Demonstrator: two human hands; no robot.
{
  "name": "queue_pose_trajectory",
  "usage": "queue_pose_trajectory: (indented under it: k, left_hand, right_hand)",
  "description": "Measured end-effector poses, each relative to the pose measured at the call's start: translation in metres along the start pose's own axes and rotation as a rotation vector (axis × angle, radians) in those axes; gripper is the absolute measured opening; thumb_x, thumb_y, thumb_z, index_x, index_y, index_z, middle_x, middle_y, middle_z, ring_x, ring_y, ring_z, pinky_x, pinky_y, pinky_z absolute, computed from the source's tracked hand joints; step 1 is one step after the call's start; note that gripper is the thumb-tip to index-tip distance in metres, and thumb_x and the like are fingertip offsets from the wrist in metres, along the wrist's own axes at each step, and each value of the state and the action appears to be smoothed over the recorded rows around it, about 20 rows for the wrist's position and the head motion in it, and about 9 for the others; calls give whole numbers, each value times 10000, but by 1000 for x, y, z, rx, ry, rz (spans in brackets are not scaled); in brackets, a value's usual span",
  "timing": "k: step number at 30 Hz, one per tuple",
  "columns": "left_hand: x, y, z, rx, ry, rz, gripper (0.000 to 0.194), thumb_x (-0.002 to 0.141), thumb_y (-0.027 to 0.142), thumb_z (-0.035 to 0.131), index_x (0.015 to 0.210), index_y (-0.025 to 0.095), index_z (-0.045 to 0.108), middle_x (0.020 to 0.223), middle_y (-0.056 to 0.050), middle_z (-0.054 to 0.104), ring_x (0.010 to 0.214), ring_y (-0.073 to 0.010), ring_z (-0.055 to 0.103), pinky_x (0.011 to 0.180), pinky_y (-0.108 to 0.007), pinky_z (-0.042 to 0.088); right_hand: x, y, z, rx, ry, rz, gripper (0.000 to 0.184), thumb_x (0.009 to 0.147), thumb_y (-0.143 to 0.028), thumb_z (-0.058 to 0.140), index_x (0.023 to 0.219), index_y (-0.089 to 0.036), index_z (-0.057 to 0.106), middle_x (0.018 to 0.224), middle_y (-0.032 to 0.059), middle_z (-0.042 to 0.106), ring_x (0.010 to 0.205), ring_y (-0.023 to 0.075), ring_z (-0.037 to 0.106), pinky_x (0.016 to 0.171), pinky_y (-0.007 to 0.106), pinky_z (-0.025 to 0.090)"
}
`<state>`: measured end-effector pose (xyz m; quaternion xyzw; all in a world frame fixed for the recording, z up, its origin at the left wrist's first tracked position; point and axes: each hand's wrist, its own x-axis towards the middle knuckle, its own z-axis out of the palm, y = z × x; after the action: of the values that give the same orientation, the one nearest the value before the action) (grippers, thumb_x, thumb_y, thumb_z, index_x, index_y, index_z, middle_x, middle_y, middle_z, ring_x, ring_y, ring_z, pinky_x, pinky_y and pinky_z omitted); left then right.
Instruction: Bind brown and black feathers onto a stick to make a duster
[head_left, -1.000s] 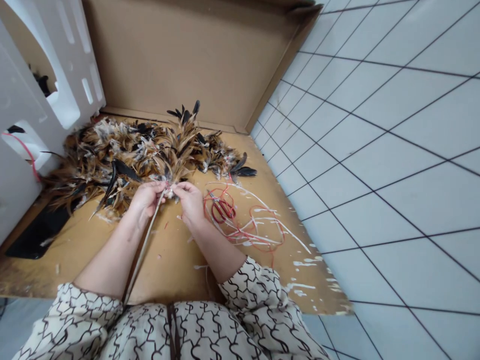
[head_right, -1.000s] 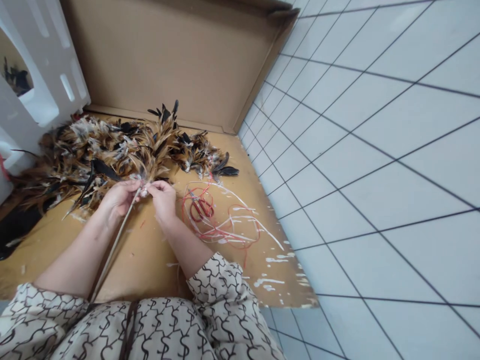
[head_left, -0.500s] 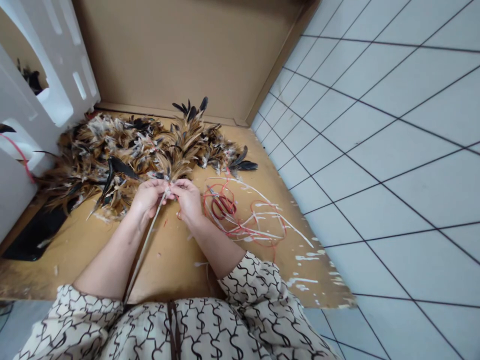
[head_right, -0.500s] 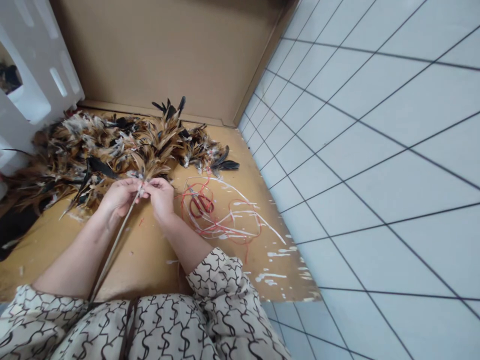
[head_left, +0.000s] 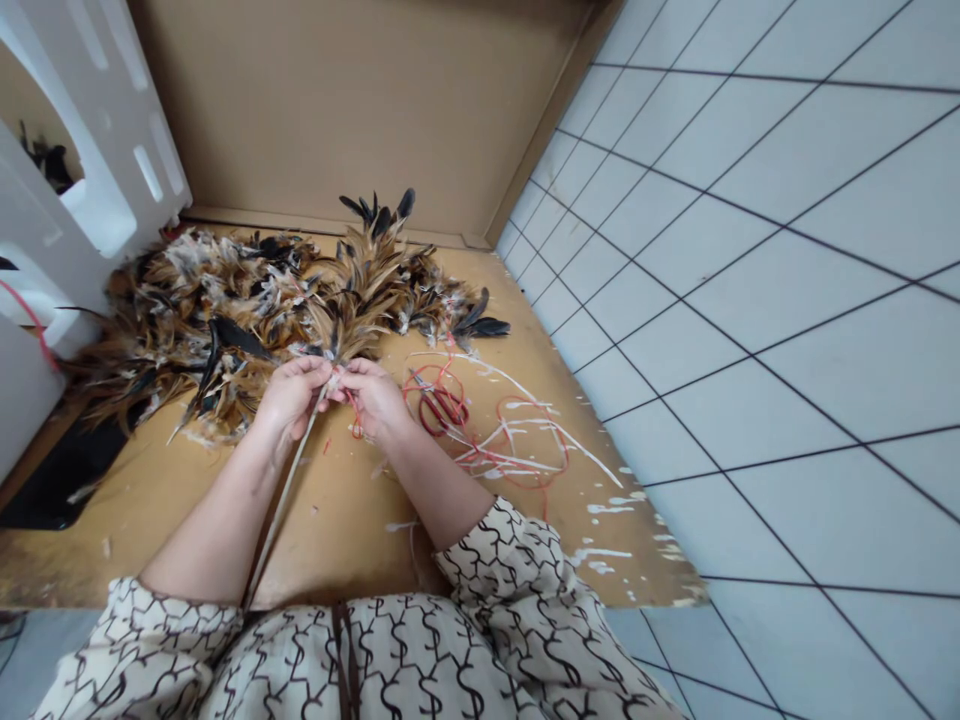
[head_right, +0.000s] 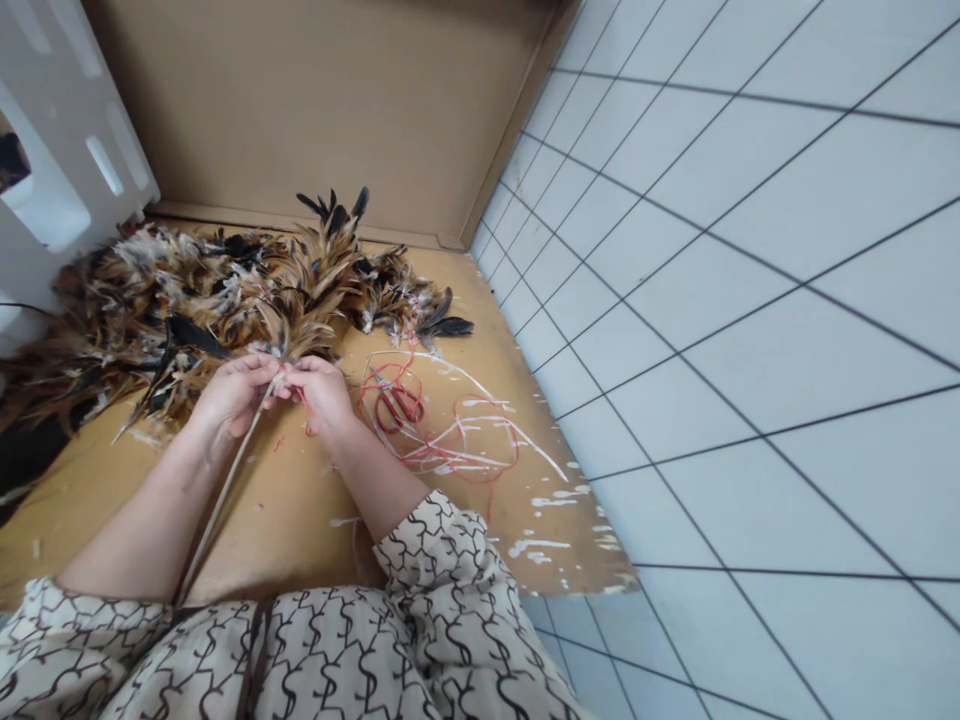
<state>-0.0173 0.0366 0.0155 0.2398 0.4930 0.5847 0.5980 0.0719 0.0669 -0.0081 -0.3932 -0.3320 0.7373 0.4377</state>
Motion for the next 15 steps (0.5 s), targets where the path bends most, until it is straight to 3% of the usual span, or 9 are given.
queue_pose_trajectory:
  k: [6,10,12,15]
  left_hand:
    - [0,-1,0,12,-3,-11,149,579,116,674,544,124,529,416,5,541,338,-88,494,296,-137,263]
    - [0,0,-1,-4,18,29,156,547,119,703,524,121,549,401,11,528,311,-57,427,292,-139,247]
    - [0,1,-1,-22,30,56,146,526,118,710,516,120,565,385,21,510,302,-47,395,292,-142,244]
    - [0,1,-1,-48,56,73,122,499,109,699,493,118,577,382,17,512,302,-45,385,290,-146,242]
  right_hand:
    - [-3,-5,-4,-66,-28,87,185,568,-129,603,572,-183,426,431,-61,503,405,63,459,379,157,228]
    - [-3,-6,-6,-175,-13,101,187,581,-159,619,560,-178,435,437,-69,475,385,36,353,371,164,124]
    - [-2,-5,-7,-267,7,70,187,600,-191,622,540,-177,446,405,-86,414,377,33,284,383,176,134]
    - [3,-1,-7,-397,24,-103,221,603,-233,639,499,-169,455,418,-83,400,421,40,303,430,186,207]
